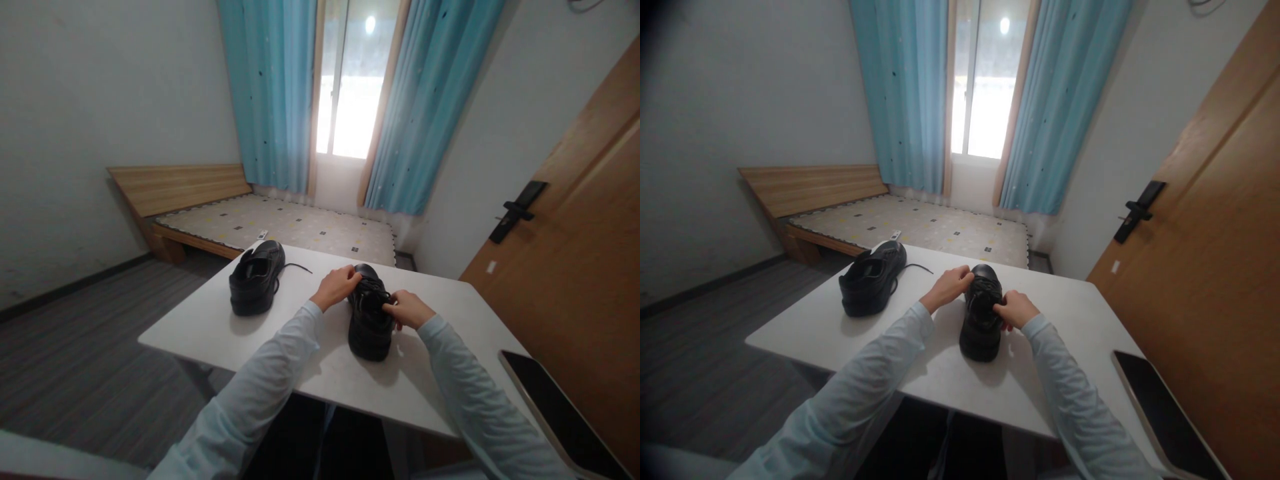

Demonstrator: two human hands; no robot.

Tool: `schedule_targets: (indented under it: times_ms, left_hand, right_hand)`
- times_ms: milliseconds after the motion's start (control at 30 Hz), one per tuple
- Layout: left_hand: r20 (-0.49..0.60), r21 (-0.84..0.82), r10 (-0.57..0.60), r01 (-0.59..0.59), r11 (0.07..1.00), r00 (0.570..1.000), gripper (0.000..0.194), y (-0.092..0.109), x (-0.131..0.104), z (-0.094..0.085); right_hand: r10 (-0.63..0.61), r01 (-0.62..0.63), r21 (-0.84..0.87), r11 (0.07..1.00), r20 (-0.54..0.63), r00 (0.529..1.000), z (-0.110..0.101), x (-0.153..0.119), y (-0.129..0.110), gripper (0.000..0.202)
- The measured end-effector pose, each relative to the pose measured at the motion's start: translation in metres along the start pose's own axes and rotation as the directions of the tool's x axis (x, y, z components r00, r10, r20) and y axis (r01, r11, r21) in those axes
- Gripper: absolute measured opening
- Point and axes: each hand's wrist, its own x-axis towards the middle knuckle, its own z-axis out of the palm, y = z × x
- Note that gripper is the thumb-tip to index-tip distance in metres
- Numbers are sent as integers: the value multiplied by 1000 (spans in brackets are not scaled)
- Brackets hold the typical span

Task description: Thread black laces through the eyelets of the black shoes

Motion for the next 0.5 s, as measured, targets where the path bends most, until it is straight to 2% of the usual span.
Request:
schedule_targets:
  times_ms: [100, 167, 233, 400, 500]
  left_hand:
    - [-41, 19, 1, 0, 1000, 999, 32, -2, 0, -1]
    - [-60, 28, -17, 19, 999, 998, 32, -2, 0, -2]
    - [-67, 27, -41, 43, 999, 997, 31, -3, 0, -3]
    - [-87, 45, -64, 68, 997, 994, 28, -4, 0, -2]
    - [-85, 67, -51, 57, 996, 995, 27, -4, 0, -2]
  right_hand:
    - [-60, 53, -105, 993, -67, 996, -1, -1, 8, 25]
    - [-103, 76, -174, 982, -152, 983, -3, -3, 18, 24]
    - [-145, 109, -199, 974, -177, 974, -7, -4, 32, 24]
    - [-132, 105, -130, 986, -218, 967, -25, -13, 75, 29]
    - [-68, 37, -112, 993, -286, 956, -37, -21, 104, 29]
